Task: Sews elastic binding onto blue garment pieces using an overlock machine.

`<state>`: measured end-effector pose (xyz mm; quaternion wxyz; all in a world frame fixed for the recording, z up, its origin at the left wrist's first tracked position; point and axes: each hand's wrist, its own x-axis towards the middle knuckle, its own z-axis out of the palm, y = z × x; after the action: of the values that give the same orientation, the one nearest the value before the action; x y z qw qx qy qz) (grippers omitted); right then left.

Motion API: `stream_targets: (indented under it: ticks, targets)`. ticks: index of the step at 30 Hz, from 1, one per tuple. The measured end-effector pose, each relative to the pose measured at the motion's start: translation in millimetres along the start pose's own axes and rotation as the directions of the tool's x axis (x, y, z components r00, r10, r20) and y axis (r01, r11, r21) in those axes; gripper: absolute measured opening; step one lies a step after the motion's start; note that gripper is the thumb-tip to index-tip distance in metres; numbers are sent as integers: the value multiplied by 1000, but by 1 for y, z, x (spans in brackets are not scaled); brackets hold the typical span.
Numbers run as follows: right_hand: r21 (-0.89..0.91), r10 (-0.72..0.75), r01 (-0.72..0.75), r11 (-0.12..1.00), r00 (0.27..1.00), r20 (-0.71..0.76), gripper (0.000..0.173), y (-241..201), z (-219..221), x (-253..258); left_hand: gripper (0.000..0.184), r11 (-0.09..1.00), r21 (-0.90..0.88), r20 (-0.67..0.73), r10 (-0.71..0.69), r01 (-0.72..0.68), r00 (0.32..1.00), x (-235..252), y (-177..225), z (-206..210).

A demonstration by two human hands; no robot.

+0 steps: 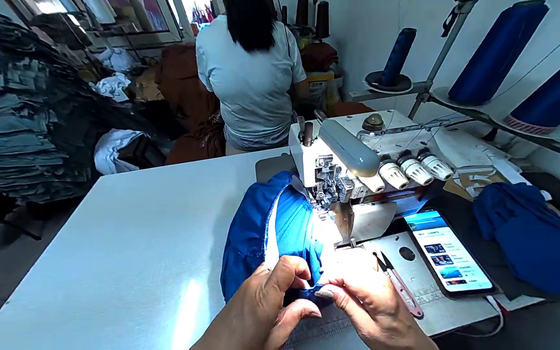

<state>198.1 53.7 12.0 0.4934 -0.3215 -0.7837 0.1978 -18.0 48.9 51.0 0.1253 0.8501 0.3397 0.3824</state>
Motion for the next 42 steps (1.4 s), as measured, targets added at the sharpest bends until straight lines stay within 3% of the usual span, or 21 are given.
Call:
stream_targets:
  ticks: [4,8,13,18,31,42]
  targets:
    - [44,53,-54,998,998,21,22,1,-4,3,39,995,91,-6,-29,29,1000,-3,-2,1]
    - [76,35,-39,996,998,52,19,3,-4,2,20,995,79,-78,-50,56,996,-6,-2,7]
    - [72,12,-15,997,999,43,15,8,0,-5,6,995,68,-64,-73,77,995,-12,4,6]
    - [78,28,-29,997,1000,7,18,8,4,-9,5,996,88,-114,-21,31,993,-21,6,15]
    - [-8,-36,38,999,974,222,24,9,-15,5,3,995,10,-170,102,-102,980,-32,-15,19]
    - [-149,-23,34,988,997,76,19,-1,-2,16,6,989,116,-171,109,-90,979,-26,-12,19]
